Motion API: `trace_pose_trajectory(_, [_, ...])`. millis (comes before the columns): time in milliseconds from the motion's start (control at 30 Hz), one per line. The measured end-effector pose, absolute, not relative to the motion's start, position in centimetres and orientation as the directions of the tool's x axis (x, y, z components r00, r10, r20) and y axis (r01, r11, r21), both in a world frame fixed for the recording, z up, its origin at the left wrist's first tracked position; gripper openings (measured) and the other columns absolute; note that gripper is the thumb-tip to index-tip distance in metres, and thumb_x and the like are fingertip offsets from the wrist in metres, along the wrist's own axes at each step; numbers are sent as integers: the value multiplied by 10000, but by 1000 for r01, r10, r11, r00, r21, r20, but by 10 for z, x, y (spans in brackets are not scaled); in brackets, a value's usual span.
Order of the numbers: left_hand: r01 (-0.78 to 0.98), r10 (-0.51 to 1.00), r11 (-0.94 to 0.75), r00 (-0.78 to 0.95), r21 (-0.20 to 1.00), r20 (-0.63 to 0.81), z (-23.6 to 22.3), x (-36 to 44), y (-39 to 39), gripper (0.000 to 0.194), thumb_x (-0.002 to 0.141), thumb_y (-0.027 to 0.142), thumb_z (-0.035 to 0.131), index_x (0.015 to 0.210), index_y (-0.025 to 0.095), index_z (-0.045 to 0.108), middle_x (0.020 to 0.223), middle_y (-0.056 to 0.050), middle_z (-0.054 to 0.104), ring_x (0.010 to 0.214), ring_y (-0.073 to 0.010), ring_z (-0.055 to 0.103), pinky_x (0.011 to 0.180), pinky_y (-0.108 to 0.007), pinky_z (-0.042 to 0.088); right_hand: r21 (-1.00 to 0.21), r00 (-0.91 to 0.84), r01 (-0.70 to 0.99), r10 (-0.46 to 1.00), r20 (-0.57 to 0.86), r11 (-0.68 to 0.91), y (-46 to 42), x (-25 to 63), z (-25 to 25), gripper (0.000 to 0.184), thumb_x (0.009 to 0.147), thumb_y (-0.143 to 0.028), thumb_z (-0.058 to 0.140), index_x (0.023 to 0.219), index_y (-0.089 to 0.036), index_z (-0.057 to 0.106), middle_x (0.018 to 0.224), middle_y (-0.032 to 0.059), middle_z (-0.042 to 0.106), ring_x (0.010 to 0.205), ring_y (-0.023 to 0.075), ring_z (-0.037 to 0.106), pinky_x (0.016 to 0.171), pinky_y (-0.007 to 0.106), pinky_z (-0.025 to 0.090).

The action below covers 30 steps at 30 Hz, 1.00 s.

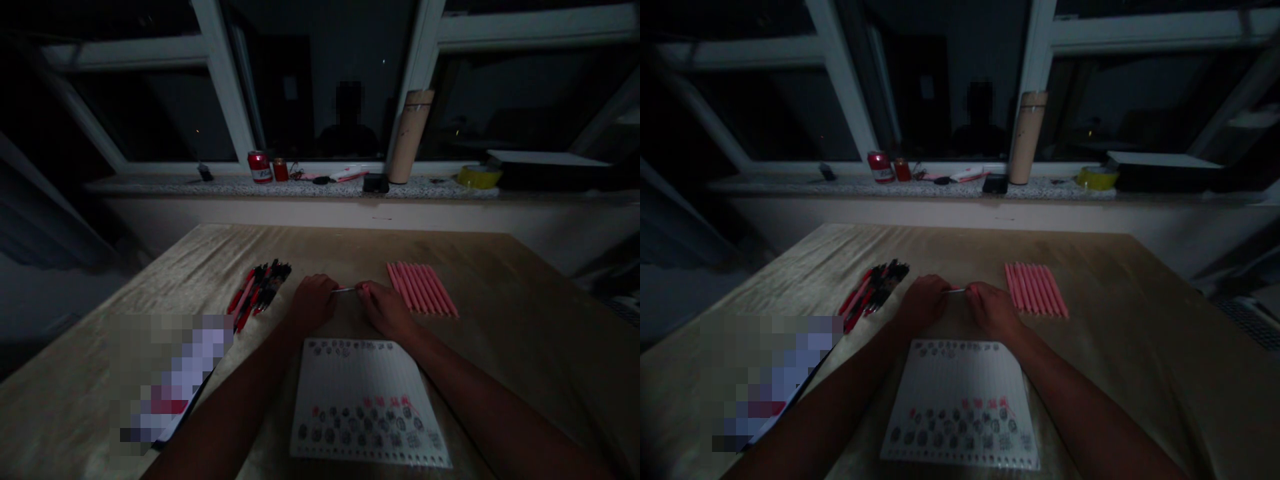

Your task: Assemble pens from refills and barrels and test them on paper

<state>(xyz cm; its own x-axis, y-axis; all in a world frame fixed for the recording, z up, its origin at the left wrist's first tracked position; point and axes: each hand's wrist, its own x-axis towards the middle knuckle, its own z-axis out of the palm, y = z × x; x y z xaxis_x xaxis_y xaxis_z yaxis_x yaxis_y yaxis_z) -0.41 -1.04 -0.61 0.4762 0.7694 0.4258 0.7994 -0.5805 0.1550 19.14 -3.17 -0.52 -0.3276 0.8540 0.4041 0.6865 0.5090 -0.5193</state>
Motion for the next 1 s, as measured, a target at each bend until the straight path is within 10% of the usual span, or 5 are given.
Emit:
trace_pose_trajectory(367, [827,791,-561,520,43,321,-4,-6,-10,226,869,251,448,956,181,645,895,-79,561,892,-217,505,795,-372,373,-689,-237,516,858,456,509,-27,193,-11,356,968,-368,257,773,-203,505,683,14,563,668,151,555,633,258,391])
trace_pose_trajectory(1000, [878,814,-478,434,22,386,-7,-7,-8,134,805,216,500,814,149,615,853,-94,576,849,-236,523,758,-385,394,-622,-189,633,871,453,461,-26,193,-11,280,925,-384,366,766,-200,506,707,16,571,670,148,549,615,238,377])
